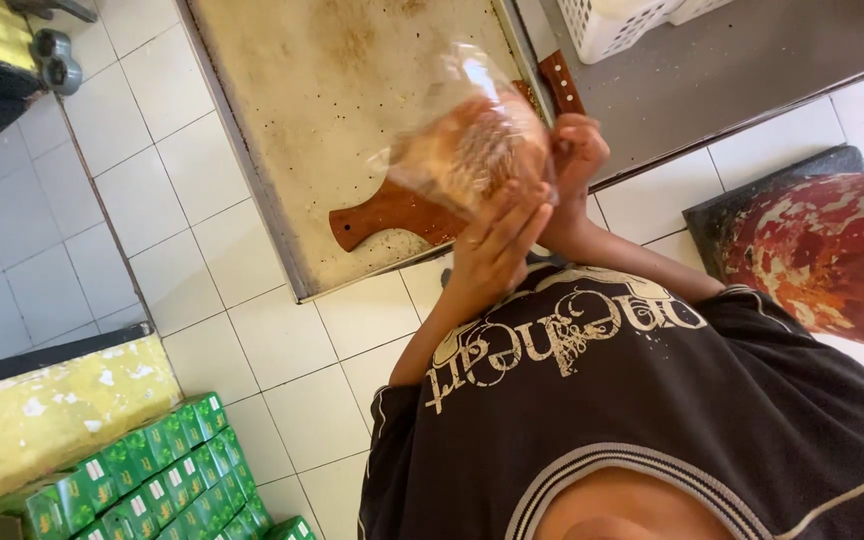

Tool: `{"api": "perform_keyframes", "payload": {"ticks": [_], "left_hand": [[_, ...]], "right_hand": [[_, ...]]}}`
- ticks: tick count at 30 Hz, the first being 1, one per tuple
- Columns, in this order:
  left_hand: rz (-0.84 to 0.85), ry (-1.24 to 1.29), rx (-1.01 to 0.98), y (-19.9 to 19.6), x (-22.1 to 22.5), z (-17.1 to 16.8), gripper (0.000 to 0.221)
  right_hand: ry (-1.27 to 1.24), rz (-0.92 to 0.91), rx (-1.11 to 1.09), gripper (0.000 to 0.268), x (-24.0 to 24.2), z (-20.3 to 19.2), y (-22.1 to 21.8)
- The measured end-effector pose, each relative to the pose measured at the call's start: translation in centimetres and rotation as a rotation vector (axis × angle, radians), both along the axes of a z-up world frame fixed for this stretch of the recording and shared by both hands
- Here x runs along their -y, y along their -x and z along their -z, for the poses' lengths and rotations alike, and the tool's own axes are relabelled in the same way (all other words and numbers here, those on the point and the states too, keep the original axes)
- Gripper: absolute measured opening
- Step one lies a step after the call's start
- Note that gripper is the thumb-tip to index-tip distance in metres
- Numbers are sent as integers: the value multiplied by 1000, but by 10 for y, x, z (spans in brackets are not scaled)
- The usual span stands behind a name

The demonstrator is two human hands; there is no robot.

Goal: The person slices a sesame bun in half using a knife and then places it into a clear plastic bag.

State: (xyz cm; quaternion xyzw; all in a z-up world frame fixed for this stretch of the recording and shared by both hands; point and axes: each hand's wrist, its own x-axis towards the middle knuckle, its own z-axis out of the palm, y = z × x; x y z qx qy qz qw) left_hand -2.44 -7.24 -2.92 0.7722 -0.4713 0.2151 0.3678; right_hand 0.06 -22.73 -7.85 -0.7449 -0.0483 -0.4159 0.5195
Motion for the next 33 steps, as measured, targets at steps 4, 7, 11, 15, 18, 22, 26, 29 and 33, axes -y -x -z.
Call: {"api": "perform_keyframes", "payload": {"ticks": [4,7,11,15,18,22,26,29,33], "left_hand": [[64,-27,-66,3,13,-11,57],[-27,40,-113,2,14,-9,59],[-144,211,-344,-3,8,-11,73],[-236,254,-261,-13,-4,-12,69],[-274,377,-406,-15,-15,-11,61],[-313,405,-364,-22,-25,-24,56],[-204,642,-640,-37,-29,-12,39],[-65,769,-731,-46,-33,-14,40],[-98,764,-806,-49,-52,9,36]], "right_hand": [[226,281,-34,74,-6,-38,-3],[346,149,-132,81,3,-43,0],[347,-85,-291,65,12,-79,6],[222,-302,-509,18,46,-42,4],[162,-236,-413,14,50,-87,7],[154,-242,-400,11,64,-80,-1],[-201,-641,-535,38,73,-66,-9],[-23,-763,-454,73,69,-72,-17],[224,-727,-569,97,62,-59,-24]]}}
